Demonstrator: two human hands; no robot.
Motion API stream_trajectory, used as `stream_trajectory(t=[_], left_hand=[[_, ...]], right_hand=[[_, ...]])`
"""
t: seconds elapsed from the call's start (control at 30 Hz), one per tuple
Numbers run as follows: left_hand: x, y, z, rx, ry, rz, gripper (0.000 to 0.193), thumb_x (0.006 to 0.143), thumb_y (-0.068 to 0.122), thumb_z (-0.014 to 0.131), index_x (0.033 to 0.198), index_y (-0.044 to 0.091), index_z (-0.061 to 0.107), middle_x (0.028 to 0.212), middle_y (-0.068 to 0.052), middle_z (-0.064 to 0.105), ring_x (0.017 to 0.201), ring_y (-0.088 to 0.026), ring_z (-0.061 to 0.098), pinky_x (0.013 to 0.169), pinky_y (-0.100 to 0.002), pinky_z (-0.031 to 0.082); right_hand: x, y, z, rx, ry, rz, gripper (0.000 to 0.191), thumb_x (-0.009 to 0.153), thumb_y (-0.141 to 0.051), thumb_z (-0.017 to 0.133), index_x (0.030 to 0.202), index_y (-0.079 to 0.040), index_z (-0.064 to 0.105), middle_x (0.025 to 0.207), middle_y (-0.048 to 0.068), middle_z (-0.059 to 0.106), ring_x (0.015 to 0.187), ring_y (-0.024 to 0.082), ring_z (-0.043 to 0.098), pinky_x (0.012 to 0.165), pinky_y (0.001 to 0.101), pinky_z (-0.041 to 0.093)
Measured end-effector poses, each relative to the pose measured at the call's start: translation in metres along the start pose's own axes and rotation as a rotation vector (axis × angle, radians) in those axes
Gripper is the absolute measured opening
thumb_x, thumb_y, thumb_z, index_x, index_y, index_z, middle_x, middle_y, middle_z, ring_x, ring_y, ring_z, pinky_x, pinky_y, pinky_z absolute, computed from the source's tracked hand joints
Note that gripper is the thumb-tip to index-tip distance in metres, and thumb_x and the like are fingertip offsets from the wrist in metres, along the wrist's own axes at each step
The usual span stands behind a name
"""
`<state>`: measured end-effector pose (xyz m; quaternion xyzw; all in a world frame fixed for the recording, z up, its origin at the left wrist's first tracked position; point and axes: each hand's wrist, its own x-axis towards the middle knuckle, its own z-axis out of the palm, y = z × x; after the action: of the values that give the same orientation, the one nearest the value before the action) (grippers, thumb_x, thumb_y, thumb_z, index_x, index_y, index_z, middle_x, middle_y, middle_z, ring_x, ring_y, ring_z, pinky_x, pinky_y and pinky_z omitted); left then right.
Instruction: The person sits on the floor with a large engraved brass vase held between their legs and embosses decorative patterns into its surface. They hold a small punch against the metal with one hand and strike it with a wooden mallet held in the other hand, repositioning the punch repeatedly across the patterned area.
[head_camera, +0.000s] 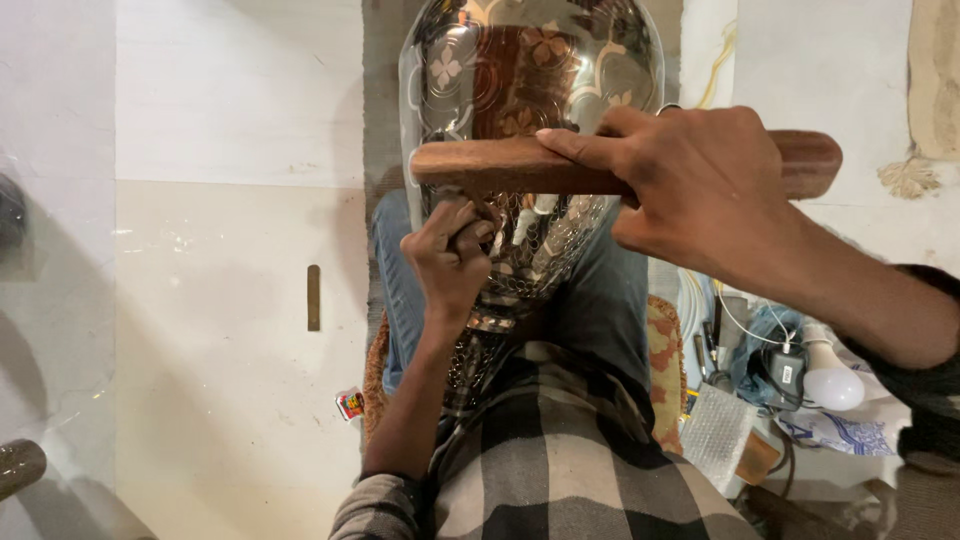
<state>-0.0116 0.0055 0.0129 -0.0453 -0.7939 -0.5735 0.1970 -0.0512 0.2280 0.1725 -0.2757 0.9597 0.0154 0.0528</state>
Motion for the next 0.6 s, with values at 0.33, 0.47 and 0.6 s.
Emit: stream_trajectory(t=[0.33, 0.47, 0.6], left_hand=[[-0.003, 0.004, 0.016, -0.008, 0.156, 0.007, 0.043, 0.087, -0.015, 0.051, 0.124, 0.0, 0.068, 0.096, -0.01, 0.08, 0.088, -0.018, 0.08, 0.078, -0.028, 0.065], [-0.008, 0.001, 0.019, -0.06, 0.168, -0.02, 0.049, 0.085, -0.016, 0.044, 0.127, -0.001, 0.065, 0.102, -0.013, 0.079, 0.094, -0.022, 0.08, 0.085, -0.031, 0.067], [-0.009, -0.007, 0.025, -0.085, 0.175, 0.007, 0.051, 0.084, -0.017, 0.043, 0.128, -0.001, 0.063, 0.106, -0.016, 0.077, 0.094, -0.023, 0.08, 0.08, -0.03, 0.065]], right_hand=[[-0.001, 0.001, 0.023, 0.427, 0.185, 0.074, 0.083, 0.067, -0.003, 0.067, 0.146, -0.027, 0.062, 0.106, 0.004, 0.073, 0.064, 0.021, 0.066, 0.057, 0.0349, 0.054], [0.0, 0.001, 0.011, 0.568, 0.353, -0.033, 0.076, 0.076, -0.004, 0.067, 0.15, -0.023, 0.061, 0.121, 0.007, 0.072, 0.086, 0.019, 0.071, 0.068, 0.0318, 0.058], [0.005, -0.002, -0.012, 0.345, 0.216, -0.083, 0.076, 0.074, -0.002, 0.072, 0.147, -0.024, 0.061, 0.108, 0.006, 0.071, 0.07, 0.02, 0.066, 0.06, 0.0348, 0.056]])
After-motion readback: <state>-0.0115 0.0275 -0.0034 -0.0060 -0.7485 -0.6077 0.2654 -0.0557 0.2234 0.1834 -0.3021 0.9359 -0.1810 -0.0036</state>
